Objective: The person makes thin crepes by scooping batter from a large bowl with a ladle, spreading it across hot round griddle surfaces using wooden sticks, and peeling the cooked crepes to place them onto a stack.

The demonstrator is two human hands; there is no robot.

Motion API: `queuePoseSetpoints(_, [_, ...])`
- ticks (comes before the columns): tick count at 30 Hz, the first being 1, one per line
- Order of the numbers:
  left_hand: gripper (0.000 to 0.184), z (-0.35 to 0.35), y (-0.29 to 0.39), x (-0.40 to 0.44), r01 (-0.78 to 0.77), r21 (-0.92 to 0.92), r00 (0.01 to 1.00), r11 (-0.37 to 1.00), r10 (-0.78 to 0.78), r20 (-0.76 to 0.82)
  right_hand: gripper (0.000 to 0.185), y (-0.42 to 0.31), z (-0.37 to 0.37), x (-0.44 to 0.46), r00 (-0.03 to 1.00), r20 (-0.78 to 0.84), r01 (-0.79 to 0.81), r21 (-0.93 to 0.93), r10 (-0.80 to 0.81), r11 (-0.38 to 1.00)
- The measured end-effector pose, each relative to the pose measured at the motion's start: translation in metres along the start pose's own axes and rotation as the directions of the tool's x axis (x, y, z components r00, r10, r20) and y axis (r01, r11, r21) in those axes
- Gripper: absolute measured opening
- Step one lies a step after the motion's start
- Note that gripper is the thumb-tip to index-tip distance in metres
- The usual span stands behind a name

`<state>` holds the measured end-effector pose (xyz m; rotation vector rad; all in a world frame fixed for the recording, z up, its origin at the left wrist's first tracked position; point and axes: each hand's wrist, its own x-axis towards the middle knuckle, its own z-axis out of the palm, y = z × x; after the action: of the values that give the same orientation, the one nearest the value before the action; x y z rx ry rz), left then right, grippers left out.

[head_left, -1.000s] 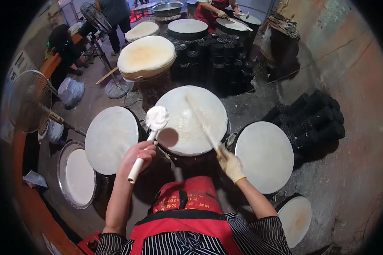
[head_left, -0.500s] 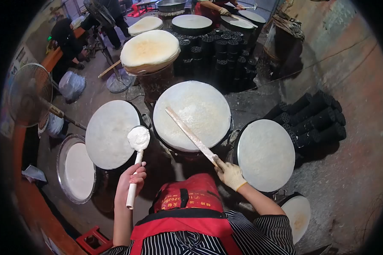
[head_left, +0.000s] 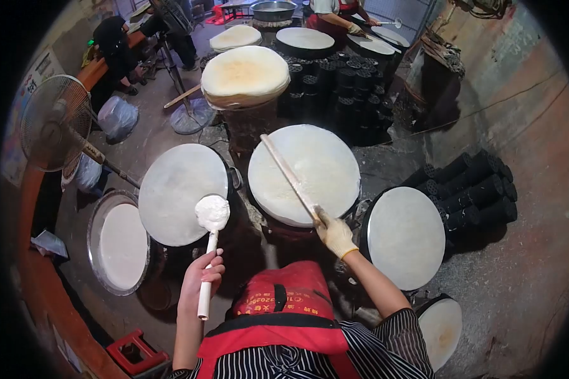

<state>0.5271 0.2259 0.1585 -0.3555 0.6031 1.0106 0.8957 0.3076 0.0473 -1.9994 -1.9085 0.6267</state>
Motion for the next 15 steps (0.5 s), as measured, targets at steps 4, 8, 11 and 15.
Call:
queuePoseSetpoints(4, [0.014, -0.009, 0.021, 0.0, -0.013, 0.164, 1.0, 0.986, 0.013, -0.001, 0.045, -0.012, 0.016, -0.028, 0.996, 0.056, 0.066, -0.051, -0.063, 0.997])
queuePoseSetpoints(8, [0.012, -0.001, 0.035, 0.002, -0.011, 0.388, 0.999, 0.922, 0.03, -0.043, 0.048, -0.036, 0.004, -0.069, 0.994, -0.033, 0.102, -0.013, -0.103, 0.995])
queuePoseSetpoints(11, [0.011, 0.006, 0.037, 0.012, 0.061, 0.539, 0.997, 0.84, -0.028, -0.069, 0.056, -0.063, 0.011, -0.092, 0.951, -0.28, -0.057, 0.256, 0.13, 0.965])
queuePoseSetpoints(15, [0.009, 0.024, 0.02, 0.034, 0.216, 0.738, 0.971, 0.64, -0.222, -0.091, 0.052, -0.078, 0.032, -0.136, 0.845, -0.342, -0.212, 0.493, 0.412, 0.844])
